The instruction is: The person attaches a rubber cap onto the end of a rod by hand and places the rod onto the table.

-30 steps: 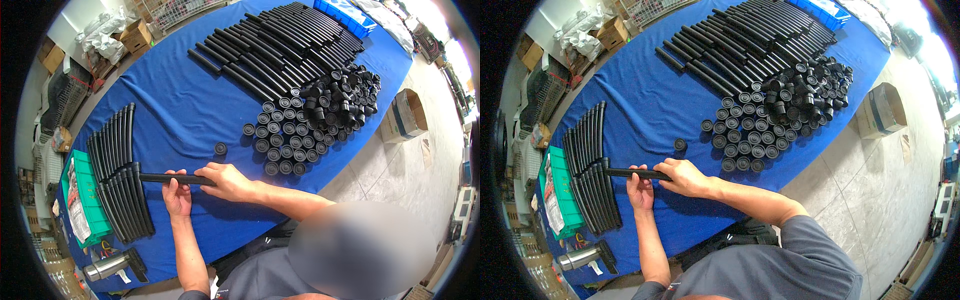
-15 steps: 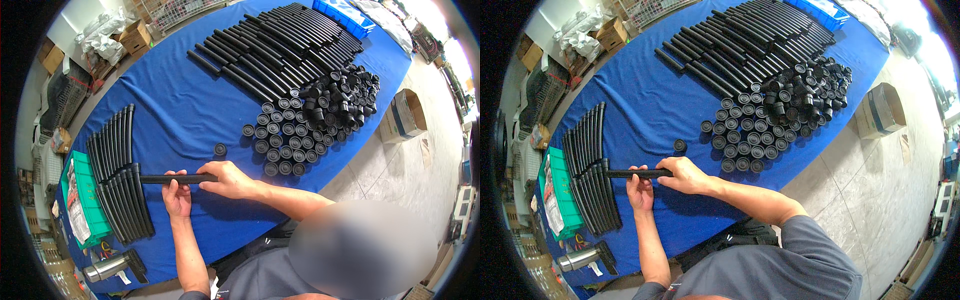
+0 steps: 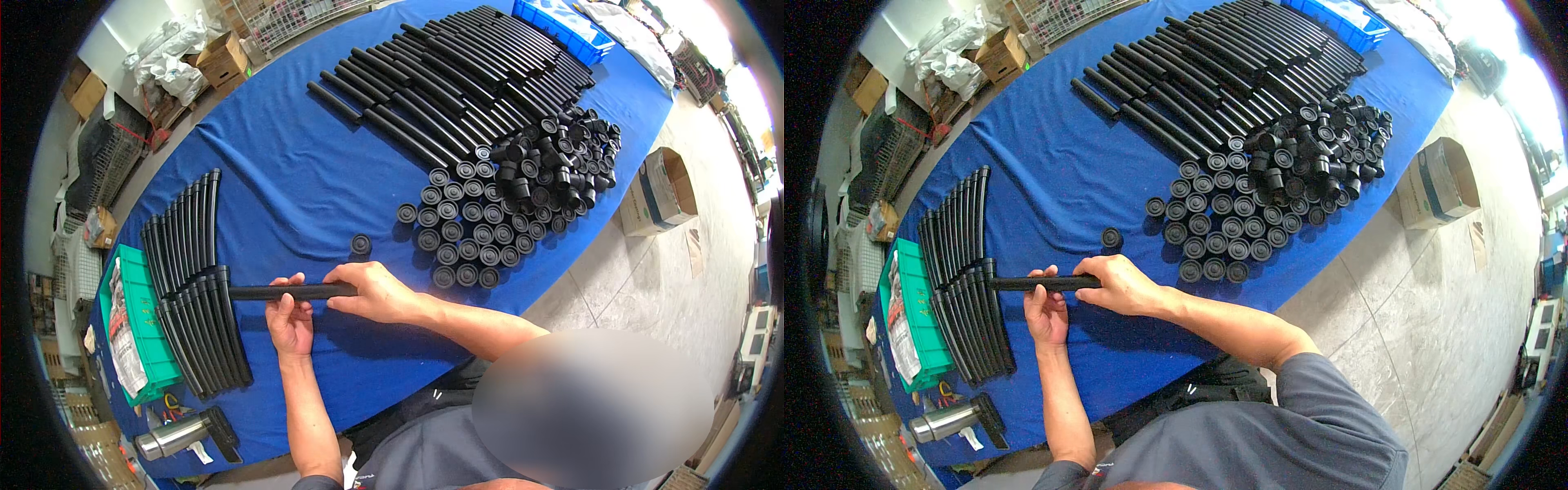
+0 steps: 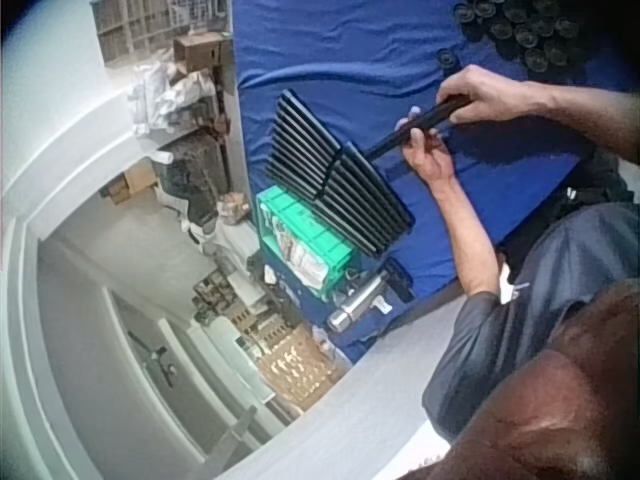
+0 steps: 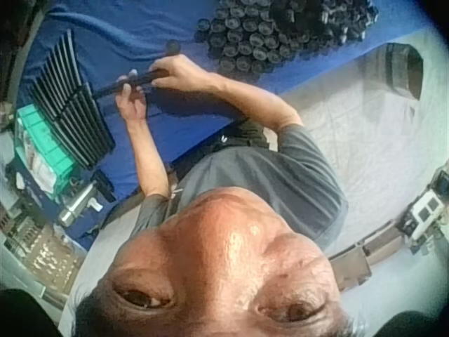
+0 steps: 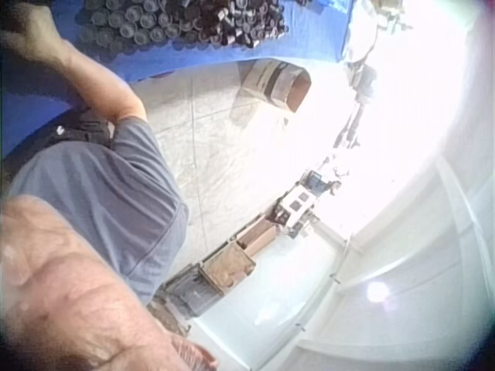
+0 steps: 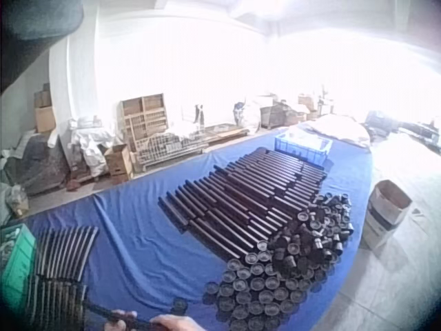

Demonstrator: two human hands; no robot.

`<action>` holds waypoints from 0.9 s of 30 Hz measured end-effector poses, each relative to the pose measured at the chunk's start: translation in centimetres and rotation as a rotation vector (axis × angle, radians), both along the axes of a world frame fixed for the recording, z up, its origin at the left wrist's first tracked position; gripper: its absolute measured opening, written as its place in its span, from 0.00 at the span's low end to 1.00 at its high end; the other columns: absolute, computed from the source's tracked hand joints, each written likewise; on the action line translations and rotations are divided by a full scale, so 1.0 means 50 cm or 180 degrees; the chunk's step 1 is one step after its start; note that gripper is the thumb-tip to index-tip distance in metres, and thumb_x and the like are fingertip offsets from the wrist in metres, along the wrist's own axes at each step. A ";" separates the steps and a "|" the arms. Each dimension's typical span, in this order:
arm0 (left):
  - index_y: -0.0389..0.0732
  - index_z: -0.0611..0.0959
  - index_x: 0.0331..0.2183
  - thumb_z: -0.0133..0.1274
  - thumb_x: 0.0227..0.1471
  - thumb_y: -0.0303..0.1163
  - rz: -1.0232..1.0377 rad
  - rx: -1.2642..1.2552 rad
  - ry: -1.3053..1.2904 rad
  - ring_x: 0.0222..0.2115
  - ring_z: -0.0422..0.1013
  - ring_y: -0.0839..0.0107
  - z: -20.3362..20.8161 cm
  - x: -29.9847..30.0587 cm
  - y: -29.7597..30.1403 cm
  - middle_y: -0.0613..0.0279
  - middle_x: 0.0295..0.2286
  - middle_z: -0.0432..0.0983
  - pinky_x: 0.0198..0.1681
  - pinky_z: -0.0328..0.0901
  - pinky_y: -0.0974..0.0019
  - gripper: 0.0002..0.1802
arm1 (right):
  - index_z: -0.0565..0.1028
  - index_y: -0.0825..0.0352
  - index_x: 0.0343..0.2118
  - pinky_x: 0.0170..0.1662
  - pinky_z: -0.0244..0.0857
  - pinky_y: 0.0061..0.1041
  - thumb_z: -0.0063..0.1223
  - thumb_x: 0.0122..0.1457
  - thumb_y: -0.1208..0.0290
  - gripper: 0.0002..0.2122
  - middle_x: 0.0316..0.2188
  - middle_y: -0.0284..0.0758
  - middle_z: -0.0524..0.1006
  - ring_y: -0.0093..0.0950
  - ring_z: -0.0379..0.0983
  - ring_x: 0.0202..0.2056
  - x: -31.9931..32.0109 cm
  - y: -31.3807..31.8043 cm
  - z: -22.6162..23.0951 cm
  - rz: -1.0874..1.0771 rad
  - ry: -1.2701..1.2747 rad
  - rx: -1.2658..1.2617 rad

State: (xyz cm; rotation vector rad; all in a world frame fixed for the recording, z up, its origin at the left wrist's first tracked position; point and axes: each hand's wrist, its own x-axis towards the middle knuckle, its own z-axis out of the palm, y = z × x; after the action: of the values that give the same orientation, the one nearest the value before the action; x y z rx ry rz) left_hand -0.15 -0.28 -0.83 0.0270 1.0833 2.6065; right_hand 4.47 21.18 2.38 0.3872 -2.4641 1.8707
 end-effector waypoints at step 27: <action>0.38 0.75 0.44 0.56 0.54 0.24 -0.0036 0.0047 -0.0059 0.26 0.76 0.68 0.000 -0.003 -0.005 0.48 0.40 0.78 0.29 0.73 0.72 0.14 | 0.73 0.68 0.45 0.36 0.69 0.37 0.61 0.51 0.73 0.18 0.32 0.42 0.75 0.42 0.75 0.33 0.004 -0.013 -0.008 -0.0064 0.0143 -0.0002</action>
State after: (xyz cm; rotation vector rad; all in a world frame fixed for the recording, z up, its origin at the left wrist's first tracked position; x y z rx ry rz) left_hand -0.28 -0.51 -0.81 0.0121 1.0546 2.5995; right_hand 4.64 20.51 1.98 0.3986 -2.4294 1.8346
